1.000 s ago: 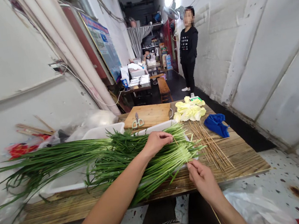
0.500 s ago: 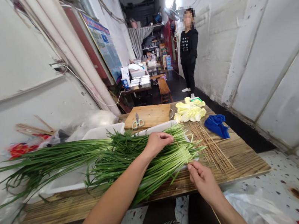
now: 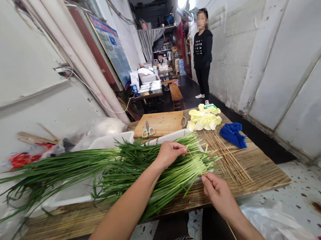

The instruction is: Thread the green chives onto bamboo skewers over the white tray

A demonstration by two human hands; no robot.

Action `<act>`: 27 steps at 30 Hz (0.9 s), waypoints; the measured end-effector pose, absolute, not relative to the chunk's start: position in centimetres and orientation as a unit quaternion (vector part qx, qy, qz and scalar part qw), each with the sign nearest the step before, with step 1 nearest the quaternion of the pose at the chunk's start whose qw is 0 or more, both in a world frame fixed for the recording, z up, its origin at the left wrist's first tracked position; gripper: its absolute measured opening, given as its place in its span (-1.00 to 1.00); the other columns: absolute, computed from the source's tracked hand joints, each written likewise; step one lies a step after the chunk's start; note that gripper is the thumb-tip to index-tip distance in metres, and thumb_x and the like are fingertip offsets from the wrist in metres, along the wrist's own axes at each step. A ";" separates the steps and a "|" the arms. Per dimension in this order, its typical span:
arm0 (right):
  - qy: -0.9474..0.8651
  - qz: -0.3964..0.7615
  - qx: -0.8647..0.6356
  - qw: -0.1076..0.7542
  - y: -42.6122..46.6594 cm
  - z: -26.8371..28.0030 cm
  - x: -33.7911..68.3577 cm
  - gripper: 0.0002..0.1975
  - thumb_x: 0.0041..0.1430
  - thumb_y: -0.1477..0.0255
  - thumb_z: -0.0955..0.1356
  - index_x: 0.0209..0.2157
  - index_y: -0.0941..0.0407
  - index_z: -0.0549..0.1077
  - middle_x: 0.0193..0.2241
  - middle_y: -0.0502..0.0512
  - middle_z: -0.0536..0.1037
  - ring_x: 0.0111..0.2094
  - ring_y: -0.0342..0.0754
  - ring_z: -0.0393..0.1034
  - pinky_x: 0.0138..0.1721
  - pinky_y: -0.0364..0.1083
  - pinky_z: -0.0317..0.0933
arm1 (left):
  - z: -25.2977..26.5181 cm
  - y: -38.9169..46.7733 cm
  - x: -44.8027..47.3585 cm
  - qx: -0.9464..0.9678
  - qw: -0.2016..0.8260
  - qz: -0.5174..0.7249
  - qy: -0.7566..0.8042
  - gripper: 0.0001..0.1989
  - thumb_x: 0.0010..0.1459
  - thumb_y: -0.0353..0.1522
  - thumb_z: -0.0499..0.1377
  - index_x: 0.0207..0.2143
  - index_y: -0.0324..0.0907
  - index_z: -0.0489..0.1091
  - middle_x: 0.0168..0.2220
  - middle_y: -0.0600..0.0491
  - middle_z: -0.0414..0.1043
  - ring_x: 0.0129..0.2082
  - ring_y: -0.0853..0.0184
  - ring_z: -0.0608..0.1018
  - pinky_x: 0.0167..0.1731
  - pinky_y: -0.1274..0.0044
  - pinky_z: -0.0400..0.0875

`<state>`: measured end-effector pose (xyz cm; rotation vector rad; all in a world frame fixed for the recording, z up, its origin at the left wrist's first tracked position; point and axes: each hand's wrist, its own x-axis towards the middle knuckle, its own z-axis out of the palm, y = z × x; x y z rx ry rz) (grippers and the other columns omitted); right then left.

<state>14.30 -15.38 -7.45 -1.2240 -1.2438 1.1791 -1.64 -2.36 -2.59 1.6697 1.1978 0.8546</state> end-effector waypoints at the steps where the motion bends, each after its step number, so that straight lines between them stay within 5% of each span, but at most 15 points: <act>1: -0.514 0.486 -0.505 0.495 -15.4 -7.4 14.3 -0.60 0.11 0.07 0.28 -0.53 0.12 0.25 -0.74 -0.16 0.09 -0.72 -0.26 -0.11 -0.72 -0.22 -0.23 | -2.6 -2.4 -1.6 0.672 0.448 0.342 0.482 -0.82 -0.07 -0.36 0.21 -0.47 -0.31 0.54 -0.54 0.02 0.53 -0.54 0.40 0.50 -0.43 0.61 0.38; 11: -0.499 0.494 -0.505 0.502 -15.3 -7.5 14.1 -0.59 0.08 0.04 0.28 -0.52 0.11 0.24 -0.74 -0.18 0.07 -0.72 -0.26 -0.14 -0.71 -0.22 -0.25 | -2.6 -2.9 -1.3 0.707 0.443 0.304 0.460 -0.81 0.00 -0.38 0.16 -0.44 -0.31 0.53 -0.49 0.01 0.55 -0.51 0.40 0.52 -0.41 0.62 0.39; 20: -0.495 0.478 -0.505 0.522 -15.7 -7.9 13.6 -0.61 0.11 0.06 0.27 -0.51 0.10 0.21 -0.72 -0.18 0.07 -0.70 -0.25 -0.12 -0.69 -0.23 -0.22 | -0.8 -3.8 -2.2 0.811 0.350 0.232 0.407 -0.78 0.04 -0.44 0.12 -0.30 -0.22 0.55 -0.24 0.02 0.55 -0.22 0.33 0.55 -0.15 0.58 0.36; 27: -0.469 0.505 -0.505 0.520 -16.8 -8.9 13.4 -0.67 0.17 0.11 0.25 -0.40 0.10 0.22 -0.69 -0.20 0.02 -0.70 -0.27 -0.17 -0.71 -0.24 -0.25 | -1.1 -2.1 -1.4 0.864 0.155 0.198 0.436 -0.83 0.03 -0.44 0.14 -0.39 -0.20 0.54 -0.32 0.00 0.55 -0.28 0.27 0.52 -0.22 0.53 0.33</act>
